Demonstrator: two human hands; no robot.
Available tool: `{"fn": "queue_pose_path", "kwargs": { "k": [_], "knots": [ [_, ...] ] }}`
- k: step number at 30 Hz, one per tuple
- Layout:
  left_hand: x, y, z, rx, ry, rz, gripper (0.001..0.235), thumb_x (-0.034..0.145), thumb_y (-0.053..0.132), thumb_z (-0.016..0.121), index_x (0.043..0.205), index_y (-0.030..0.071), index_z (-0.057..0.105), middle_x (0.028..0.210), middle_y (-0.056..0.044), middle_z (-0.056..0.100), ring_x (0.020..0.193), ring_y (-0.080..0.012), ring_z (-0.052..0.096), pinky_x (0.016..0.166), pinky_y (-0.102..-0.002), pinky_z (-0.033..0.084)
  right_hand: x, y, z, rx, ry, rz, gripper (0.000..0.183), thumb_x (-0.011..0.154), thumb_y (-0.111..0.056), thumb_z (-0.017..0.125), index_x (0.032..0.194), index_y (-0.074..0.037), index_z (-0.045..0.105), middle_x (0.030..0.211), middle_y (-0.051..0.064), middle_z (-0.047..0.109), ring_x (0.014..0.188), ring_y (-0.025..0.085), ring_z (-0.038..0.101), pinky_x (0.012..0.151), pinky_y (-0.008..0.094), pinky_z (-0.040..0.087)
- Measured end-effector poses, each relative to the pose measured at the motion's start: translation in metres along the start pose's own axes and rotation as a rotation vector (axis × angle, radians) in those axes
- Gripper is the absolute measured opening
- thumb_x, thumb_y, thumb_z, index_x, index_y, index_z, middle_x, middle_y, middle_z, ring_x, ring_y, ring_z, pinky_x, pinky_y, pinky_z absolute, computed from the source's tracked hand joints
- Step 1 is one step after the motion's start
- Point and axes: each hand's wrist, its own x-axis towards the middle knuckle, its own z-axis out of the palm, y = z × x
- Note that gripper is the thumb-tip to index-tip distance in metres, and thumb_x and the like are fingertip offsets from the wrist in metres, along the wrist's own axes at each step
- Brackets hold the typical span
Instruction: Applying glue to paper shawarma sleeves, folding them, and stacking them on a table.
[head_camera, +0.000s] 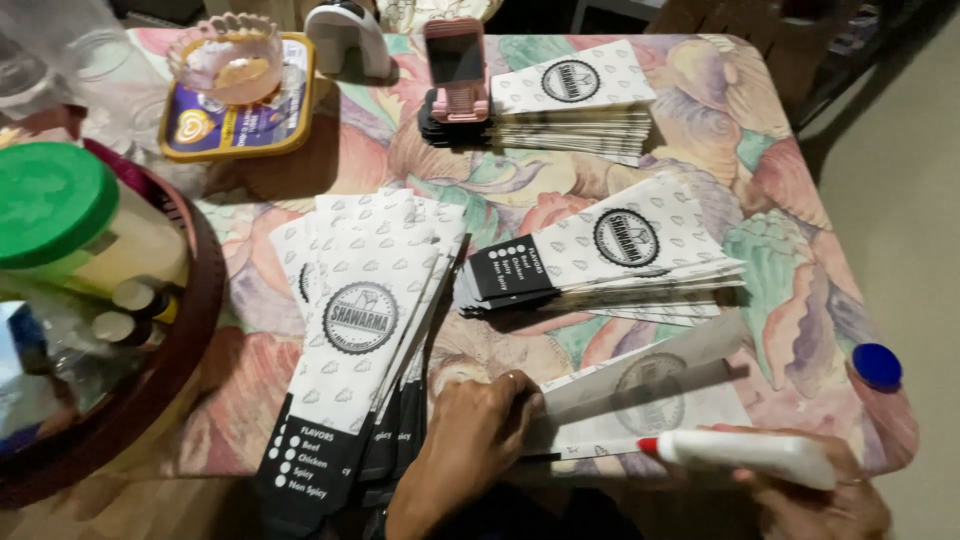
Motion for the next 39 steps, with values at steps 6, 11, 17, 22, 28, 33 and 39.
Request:
{"fn": "queue_pose_path", "kwargs": {
  "k": [6, 11, 17, 22, 28, 33, 39],
  "knots": [
    [0.010, 0.005, -0.018, -0.108, -0.048, -0.078, 0.019, 0.096, 0.029, 0.065, 0.090, 0.013, 0.073, 0.075, -0.016, 0.074, 0.071, -0.0387, 0.070, 0.065, -0.047, 0.047, -0.009, -0.093, 0.070, 0.828, -0.631, 0.503, 0.047, 0.074, 0.007, 0.072, 0.117, 0.018, 0.058, 0.120, 0.044, 0.065, 0.104, 0.054, 0.070, 0.093, 0.040, 0.064],
    [0.015, -0.005, -0.013, -0.105, -0.041, -0.080, 0.020, 0.093, 0.031, 0.065, 0.085, 0.016, 0.076, 0.076, -0.010, 0.077, 0.076, -0.0332, 0.073, 0.076, -0.044, 0.049, -0.034, -0.086, 0.111, 0.401, -0.310, -0.318, 0.036, 0.077, -0.022, 0.079, 0.098, 0.003, 0.063, 0.096, 0.020, 0.080, 0.086, 0.028, 0.085, 0.083, 0.028, 0.071],
    [0.015, -0.001, -0.019, -0.114, -0.107, -0.126, 0.027, 0.090, 0.037, 0.059, 0.088, 0.018, 0.078, 0.080, -0.012, 0.077, 0.081, -0.0348, 0.073, 0.073, -0.045, 0.047, -0.048, -0.086, 0.131, 0.537, -0.465, -0.158, 0.038, 0.072, -0.009, 0.086, 0.102, 0.002, 0.065, 0.099, 0.022, 0.083, 0.092, 0.029, 0.086, 0.086, 0.033, 0.071],
    [-0.006, 0.000, -0.004, -0.133, 0.002, 0.040, 0.007, 0.090, 0.022, 0.070, 0.093, 0.020, 0.077, 0.078, -0.006, 0.079, 0.069, -0.0302, 0.075, 0.064, -0.042, 0.051, -0.002, 0.037, 0.046, 1.543, -0.473, 0.749, 0.078, 0.106, -0.049, 0.067, 0.143, 0.014, 0.041, 0.146, 0.043, 0.044, 0.071, 0.031, 0.071, 0.068, 0.038, 0.063],
    [-0.042, -0.009, 0.049, 0.079, 0.303, 0.409, 0.021, 0.090, 0.017, 0.078, 0.108, 0.010, 0.071, 0.126, -0.027, 0.068, 0.118, -0.0499, 0.065, 0.067, -0.056, 0.059, 0.070, 0.025, -0.030, -0.106, -0.008, -0.026, 0.041, 0.106, -0.007, 0.072, 0.135, 0.018, 0.059, 0.123, 0.027, 0.066, 0.114, 0.030, 0.064, 0.096, 0.037, 0.051],
    [-0.042, 0.008, 0.041, 0.037, 0.460, 0.499, 0.014, 0.097, 0.009, 0.073, 0.102, -0.002, 0.066, 0.117, -0.028, 0.068, 0.110, -0.0523, 0.065, 0.082, -0.058, 0.062, 0.060, -0.028, -0.020, -0.693, 0.072, -0.175, 0.051, 0.097, -0.003, 0.082, 0.144, 0.013, 0.068, 0.132, 0.031, 0.071, 0.111, 0.038, 0.069, 0.087, 0.047, 0.059],
    [-0.049, 0.000, 0.047, 0.097, 0.543, 0.520, 0.012, 0.101, 0.011, 0.064, 0.109, 0.002, 0.066, 0.118, -0.022, 0.070, 0.106, -0.0431, 0.067, 0.082, -0.054, 0.058, 0.065, -0.043, -0.005, -0.529, -0.455, -1.105, 0.038, 0.087, -0.006, 0.073, 0.123, 0.004, 0.066, 0.129, 0.025, 0.068, 0.120, 0.041, 0.068, 0.098, 0.043, 0.059]
  ]
}}
